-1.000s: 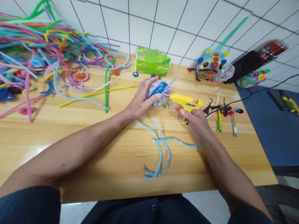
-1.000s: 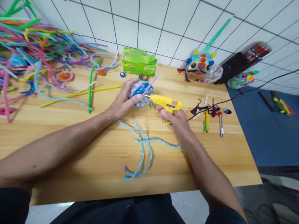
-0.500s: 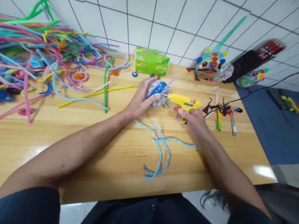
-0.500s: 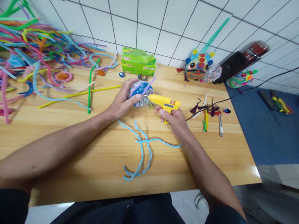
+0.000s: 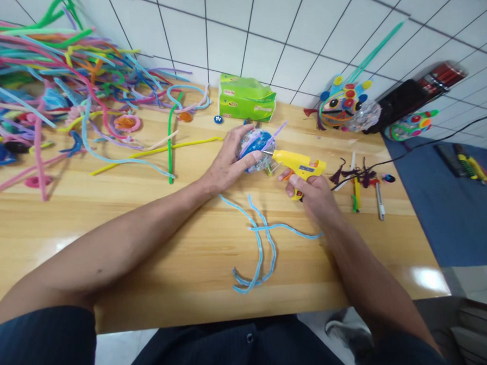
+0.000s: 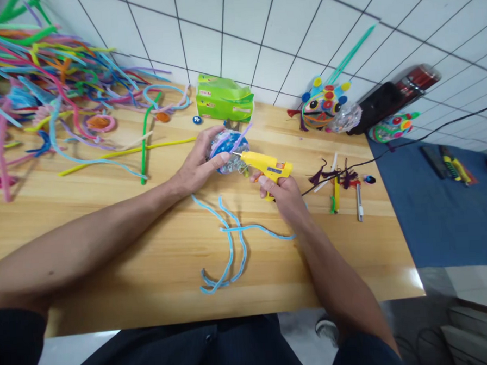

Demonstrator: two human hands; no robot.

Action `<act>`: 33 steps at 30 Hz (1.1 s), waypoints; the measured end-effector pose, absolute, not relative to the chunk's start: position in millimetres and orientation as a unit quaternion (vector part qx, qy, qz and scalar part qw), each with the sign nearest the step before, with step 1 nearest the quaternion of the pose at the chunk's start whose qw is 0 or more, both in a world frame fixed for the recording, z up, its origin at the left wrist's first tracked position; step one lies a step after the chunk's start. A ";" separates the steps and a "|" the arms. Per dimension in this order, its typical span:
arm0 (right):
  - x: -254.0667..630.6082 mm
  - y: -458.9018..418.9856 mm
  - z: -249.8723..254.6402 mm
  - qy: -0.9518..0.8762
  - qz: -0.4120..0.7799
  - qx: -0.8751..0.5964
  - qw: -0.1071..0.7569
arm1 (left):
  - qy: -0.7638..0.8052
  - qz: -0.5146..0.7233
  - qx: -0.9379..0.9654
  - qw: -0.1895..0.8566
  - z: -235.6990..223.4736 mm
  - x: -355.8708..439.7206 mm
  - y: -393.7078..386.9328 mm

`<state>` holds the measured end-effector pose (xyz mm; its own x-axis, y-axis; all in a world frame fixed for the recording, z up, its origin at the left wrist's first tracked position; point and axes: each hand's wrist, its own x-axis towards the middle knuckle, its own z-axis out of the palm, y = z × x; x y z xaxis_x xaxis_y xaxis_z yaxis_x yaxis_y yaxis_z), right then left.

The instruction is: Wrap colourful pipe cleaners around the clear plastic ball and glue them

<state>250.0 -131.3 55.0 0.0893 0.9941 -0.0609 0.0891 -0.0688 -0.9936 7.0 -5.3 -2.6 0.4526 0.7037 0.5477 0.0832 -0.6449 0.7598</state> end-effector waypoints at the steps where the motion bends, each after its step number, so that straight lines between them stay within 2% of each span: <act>1: 249.4 -130.8 55.0 -0.481 0.474 -0.558 0.482 | 0.252 0.457 0.784 0.336 -2.5 6.8 -5.4; 33: 247.0 -133.4 55.7 -0.474 0.471 -0.563 0.486 | 0.253 0.466 0.768 0.359 -2.8 8.6 -5.7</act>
<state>247.0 -133.4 55.7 0.1069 0.9919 -0.0692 0.0772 -0.0777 -0.9940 8.6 -5.7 -2.8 0.4377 0.7237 0.5336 0.0540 -0.6135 0.7878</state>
